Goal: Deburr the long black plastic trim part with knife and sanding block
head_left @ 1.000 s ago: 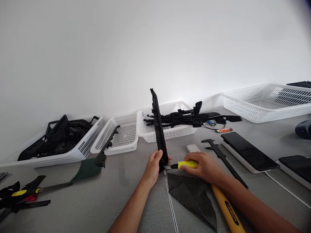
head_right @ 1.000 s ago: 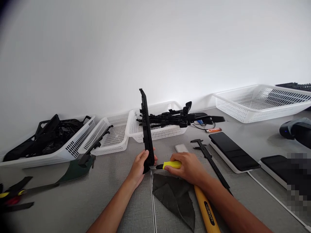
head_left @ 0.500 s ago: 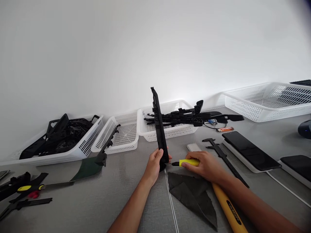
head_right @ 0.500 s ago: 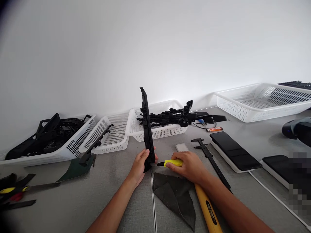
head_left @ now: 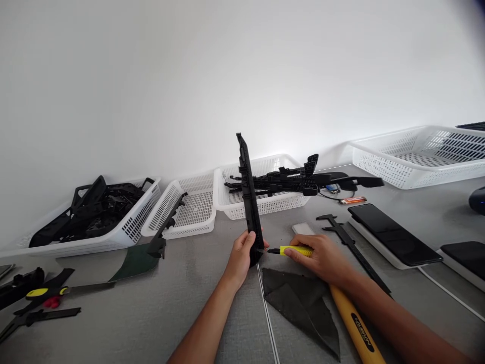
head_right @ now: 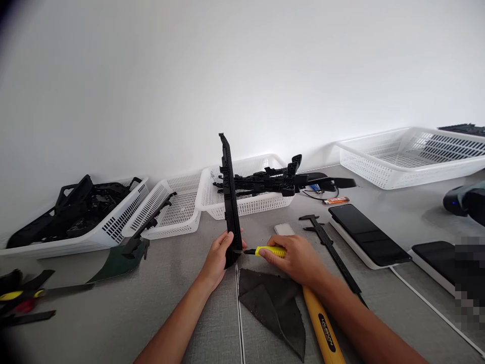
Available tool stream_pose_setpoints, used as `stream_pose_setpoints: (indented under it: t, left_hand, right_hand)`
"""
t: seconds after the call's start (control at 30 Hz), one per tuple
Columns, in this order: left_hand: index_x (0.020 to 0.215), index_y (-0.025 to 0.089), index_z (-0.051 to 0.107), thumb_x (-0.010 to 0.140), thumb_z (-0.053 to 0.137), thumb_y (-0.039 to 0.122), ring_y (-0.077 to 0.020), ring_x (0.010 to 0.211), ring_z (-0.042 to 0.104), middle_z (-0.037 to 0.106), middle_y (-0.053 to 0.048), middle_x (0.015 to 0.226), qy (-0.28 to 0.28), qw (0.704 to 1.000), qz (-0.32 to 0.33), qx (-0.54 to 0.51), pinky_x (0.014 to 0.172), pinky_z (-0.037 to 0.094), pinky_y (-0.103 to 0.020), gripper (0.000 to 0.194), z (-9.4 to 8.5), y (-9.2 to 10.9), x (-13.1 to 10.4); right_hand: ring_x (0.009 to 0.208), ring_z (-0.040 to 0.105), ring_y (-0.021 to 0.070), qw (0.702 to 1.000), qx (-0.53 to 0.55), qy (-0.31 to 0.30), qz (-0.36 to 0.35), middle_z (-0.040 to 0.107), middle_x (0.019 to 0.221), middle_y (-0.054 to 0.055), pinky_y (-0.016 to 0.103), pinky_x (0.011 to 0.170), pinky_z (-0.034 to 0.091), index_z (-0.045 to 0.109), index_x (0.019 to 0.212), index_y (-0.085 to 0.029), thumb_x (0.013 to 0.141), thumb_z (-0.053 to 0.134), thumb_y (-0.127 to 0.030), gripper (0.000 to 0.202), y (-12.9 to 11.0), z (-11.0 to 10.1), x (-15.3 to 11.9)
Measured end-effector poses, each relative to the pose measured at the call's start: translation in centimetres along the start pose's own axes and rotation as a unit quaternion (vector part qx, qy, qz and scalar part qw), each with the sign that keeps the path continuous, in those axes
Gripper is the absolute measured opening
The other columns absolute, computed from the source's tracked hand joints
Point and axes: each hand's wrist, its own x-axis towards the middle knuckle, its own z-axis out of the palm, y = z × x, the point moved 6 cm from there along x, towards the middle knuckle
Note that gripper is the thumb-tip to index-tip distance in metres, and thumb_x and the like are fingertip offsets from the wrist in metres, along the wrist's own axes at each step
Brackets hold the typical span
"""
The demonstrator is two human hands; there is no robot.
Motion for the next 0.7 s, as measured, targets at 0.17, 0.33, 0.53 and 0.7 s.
stream_pose_setpoints:
  t: [0.17,0.33,0.53,0.7]
  left_hand:
    - [0.123,0.016,0.072,0.091,0.067,0.066,-0.0229,0.084,0.071,0.078,-0.007,0.089,-0.014,1.000,-0.007,0.009,0.077,0.051,-0.032,0.060,0.03,-0.17,-0.04]
    - [0.124,0.015,0.071,0.092,0.067,0.065,-0.0241,0.089,0.072,0.078,-0.008,0.092,-0.014,1.000,-0.009,-0.005,0.078,0.051,-0.032,0.059,0.05,-0.16,-0.03]
    - [0.122,0.014,0.071,0.091,0.067,0.067,-0.0240,0.089,0.072,0.078,-0.008,0.090,-0.013,1.000,-0.004,0.002,0.076,0.051,-0.032,0.061,0.19,-0.08,0.04]
    - [0.119,0.013,0.072,0.088,0.069,0.068,-0.0224,0.081,0.071,0.078,-0.008,0.087,-0.010,1.000,-0.005,-0.009,0.077,0.052,-0.032,0.063,0.18,-0.29,0.10]
  right_hand:
    - [0.069,0.065,0.0210,1.000,0.005,0.003,0.006,0.073,0.075,0.005,0.031,0.064,0.041,0.072,0.083,-0.023,0.102,0.049,-0.068,0.054,0.00,0.26,0.10]
    - [0.071,0.065,0.0218,1.000,-0.003,-0.018,-0.004,0.073,0.073,0.003,0.031,0.067,0.040,0.072,0.082,-0.024,0.097,0.058,-0.067,0.048,-0.03,0.63,-0.02]
    - [0.070,0.065,0.0206,1.000,0.004,-0.007,-0.002,0.073,0.076,0.003,0.031,0.065,0.040,0.070,0.083,-0.024,0.102,0.048,-0.069,0.053,-0.23,0.56,-0.01]
    - [0.071,0.065,0.0209,1.000,-0.005,-0.023,-0.002,0.073,0.075,0.003,0.032,0.066,0.039,0.071,0.083,-0.024,0.100,0.054,-0.067,0.049,-0.16,0.75,0.03]
